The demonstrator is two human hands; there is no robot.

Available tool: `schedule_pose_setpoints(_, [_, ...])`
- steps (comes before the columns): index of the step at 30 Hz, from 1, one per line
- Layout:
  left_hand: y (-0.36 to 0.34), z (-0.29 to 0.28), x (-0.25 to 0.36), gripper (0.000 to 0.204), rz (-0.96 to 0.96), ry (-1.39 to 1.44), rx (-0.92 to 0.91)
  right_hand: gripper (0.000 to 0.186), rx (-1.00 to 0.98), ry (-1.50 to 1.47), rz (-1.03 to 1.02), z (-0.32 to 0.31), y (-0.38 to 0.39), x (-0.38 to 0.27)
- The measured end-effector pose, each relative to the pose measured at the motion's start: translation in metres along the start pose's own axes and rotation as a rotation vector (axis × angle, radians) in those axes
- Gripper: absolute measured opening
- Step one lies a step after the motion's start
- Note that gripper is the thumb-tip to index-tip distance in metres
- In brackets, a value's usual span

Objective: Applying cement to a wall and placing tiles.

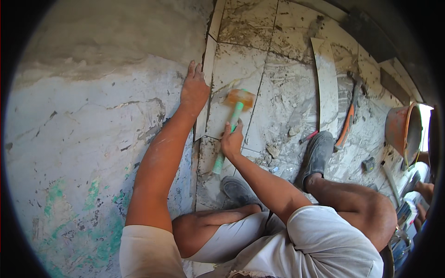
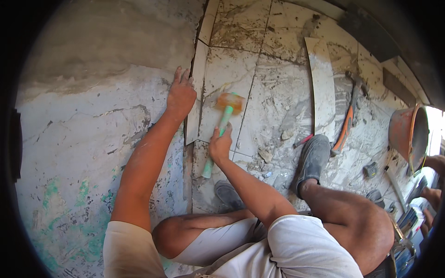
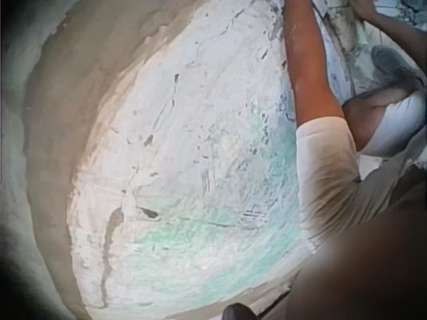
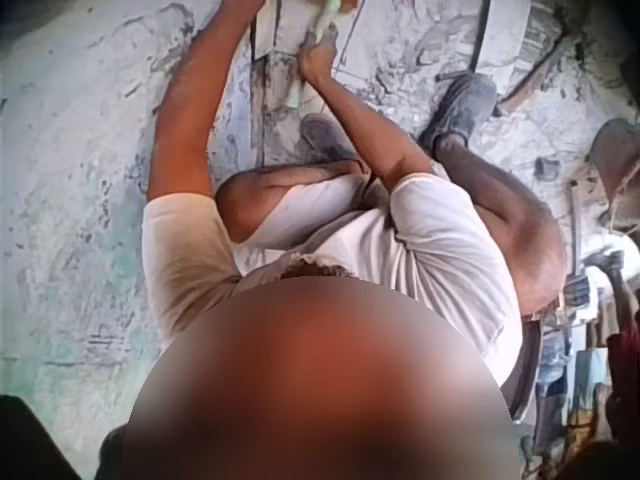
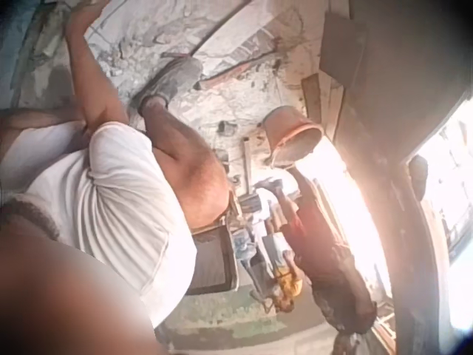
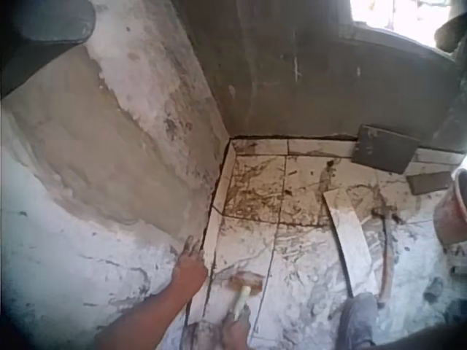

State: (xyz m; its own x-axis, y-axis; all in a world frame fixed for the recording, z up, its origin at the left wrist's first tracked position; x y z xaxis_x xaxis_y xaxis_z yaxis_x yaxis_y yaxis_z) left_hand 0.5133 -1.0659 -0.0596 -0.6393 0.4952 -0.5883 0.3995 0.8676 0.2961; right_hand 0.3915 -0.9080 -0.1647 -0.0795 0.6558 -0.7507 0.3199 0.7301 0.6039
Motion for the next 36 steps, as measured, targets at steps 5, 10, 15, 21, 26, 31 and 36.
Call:
schedule_pose_setpoints(5, [0.002,-0.002,0.000,0.030,0.015,-0.003,-0.036,0.066,0.177,0.503,-0.419,-0.040,-0.041,-0.018])
schedule_pose_setpoints(10, [0.002,-0.005,0.000,0.029,-0.007,-0.013,-0.028,0.089,0.197,0.629,-0.944,-0.055,-0.099,-0.096])
schedule_pose_setpoints(15, [0.003,-0.001,0.002,0.028,-0.011,0.001,-0.038,0.086,-0.355,1.096,-0.661,-0.034,-0.144,-0.113])
schedule_pose_setpoints(21, [0.000,-0.003,0.002,0.027,-0.022,0.002,0.012,0.076,-0.047,0.579,-0.476,-0.170,-0.203,-0.091])
schedule_pose_setpoints(26, [-0.002,-0.004,0.001,0.037,0.012,-0.007,-0.035,0.076,0.458,0.214,-0.255,-0.231,-0.195,-0.061])
schedule_pose_setpoints(31, [-0.004,-0.002,0.004,0.062,0.012,-0.026,-0.066,0.074,0.450,0.203,-0.208,-0.140,-0.127,-0.037])
schedule_pose_setpoints(36, [-0.001,-0.003,0.002,0.035,0.032,0.012,0.020,0.080,0.539,0.039,-0.162,-0.139,-0.124,-0.040])
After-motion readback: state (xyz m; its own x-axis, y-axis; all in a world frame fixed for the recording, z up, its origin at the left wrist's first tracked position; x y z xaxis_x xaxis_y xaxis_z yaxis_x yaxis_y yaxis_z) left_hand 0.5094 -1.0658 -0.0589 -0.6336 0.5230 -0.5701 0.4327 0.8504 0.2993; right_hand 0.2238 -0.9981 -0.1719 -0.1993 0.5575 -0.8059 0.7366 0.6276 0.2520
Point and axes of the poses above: each hand's wrist, its own y-axis away from the middle knuckle, its own z-axis out of the palm, x = y × z, the point moved 4 cm from there along -y, towards the middle knuckle, and after that the axes turned 14 degrees about x, right-handed, at the moved point
